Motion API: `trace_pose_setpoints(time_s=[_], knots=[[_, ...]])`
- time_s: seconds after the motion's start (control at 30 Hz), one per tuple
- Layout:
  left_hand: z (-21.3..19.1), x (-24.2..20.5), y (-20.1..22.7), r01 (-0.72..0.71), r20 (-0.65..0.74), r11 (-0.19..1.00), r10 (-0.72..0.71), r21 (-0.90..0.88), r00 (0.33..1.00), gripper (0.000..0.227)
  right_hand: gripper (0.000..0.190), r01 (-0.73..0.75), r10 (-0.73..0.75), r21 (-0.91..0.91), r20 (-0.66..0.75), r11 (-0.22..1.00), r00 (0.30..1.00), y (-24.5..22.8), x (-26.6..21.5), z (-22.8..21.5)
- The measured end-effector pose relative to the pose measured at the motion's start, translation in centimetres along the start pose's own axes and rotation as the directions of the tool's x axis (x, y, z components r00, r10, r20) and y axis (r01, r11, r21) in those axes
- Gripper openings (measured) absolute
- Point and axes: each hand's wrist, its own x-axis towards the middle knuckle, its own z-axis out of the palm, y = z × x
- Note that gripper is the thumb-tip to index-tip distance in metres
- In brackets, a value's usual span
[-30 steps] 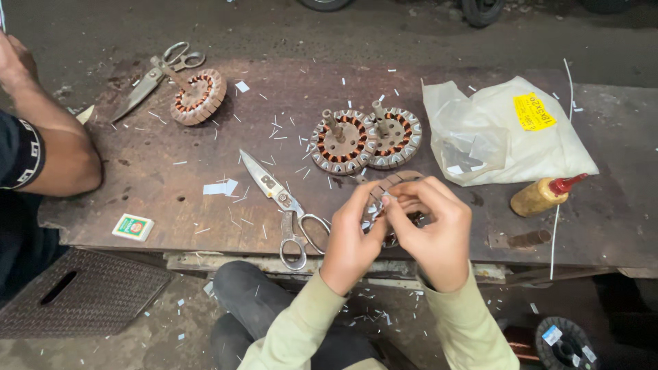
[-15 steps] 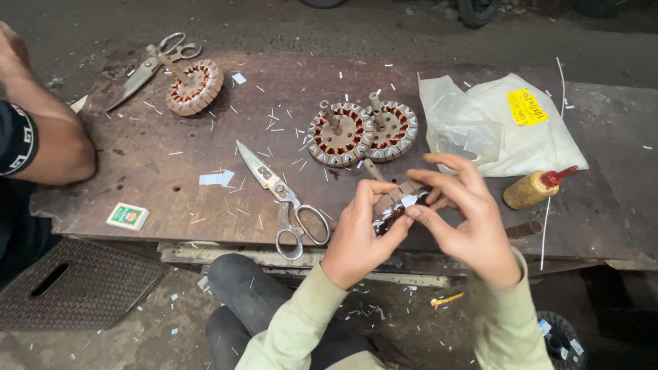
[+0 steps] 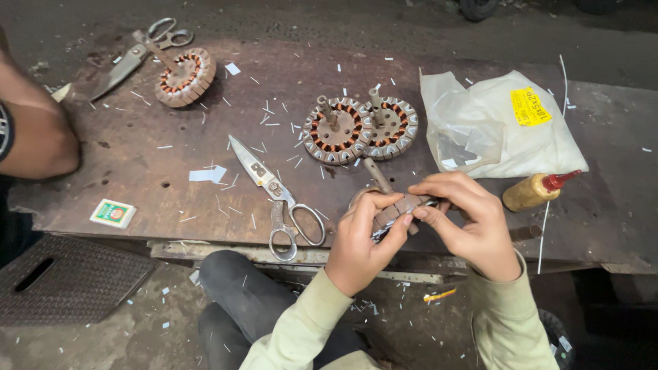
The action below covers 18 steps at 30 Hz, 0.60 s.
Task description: The person cuts small rectangular pieces of white insulating material using scissors and inserts them into the slots of a copper-wound stator. The person repeats this process for multiple stators placed on a metal workbench.
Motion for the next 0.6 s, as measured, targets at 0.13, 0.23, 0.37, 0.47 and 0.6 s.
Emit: trace_pose_setpoints(time_s=[0.13, 0.23, 0.37, 0.47, 0.6], knots=[[0.4, -0.6, -0.7, -0.086, -0.027, 0.996, 0.086, -0.014, 0.996, 0.03, 0.027, 0.008, -0.009, 0.022, 0.05, 1.0, 0.999, 0.3, -0.3, -0.6], [0.7, -0.7, -1.3, -0.159, -0.052, 0.986, 0.161, 0.041, 0.986, 0.034, 0.025, -0.041, 0.039, 0.034, 0.048, 0.999, 0.998, 0.5, -0.3, -0.2], [1.1, -0.6, -1.5, -0.15, -0.07, 0.987, 0.153, 0.054, 0.986, 0.035, 0.024, -0.046, 0.046, -0.014, 0.004, 0.999, 0.999, 0.0, -0.3, 0.5], [1.2, -0.5, -1.4, -0.13, -0.105, 0.99, 0.135, 0.055, 0.985, 0.032, 0.026, -0.043, 0.043, -0.05, -0.014, 0.998, 0.999, -0.5, 0.3, 0.9], [1.0, -0.1, -1.2, 0.012, -0.142, 0.999, -0.006, 0.04, 0.99, 0.03, 0.022, -0.049, 0.047, -0.077, -0.032, 0.996, 0.998, -1.4, 1.5, 1.8]])
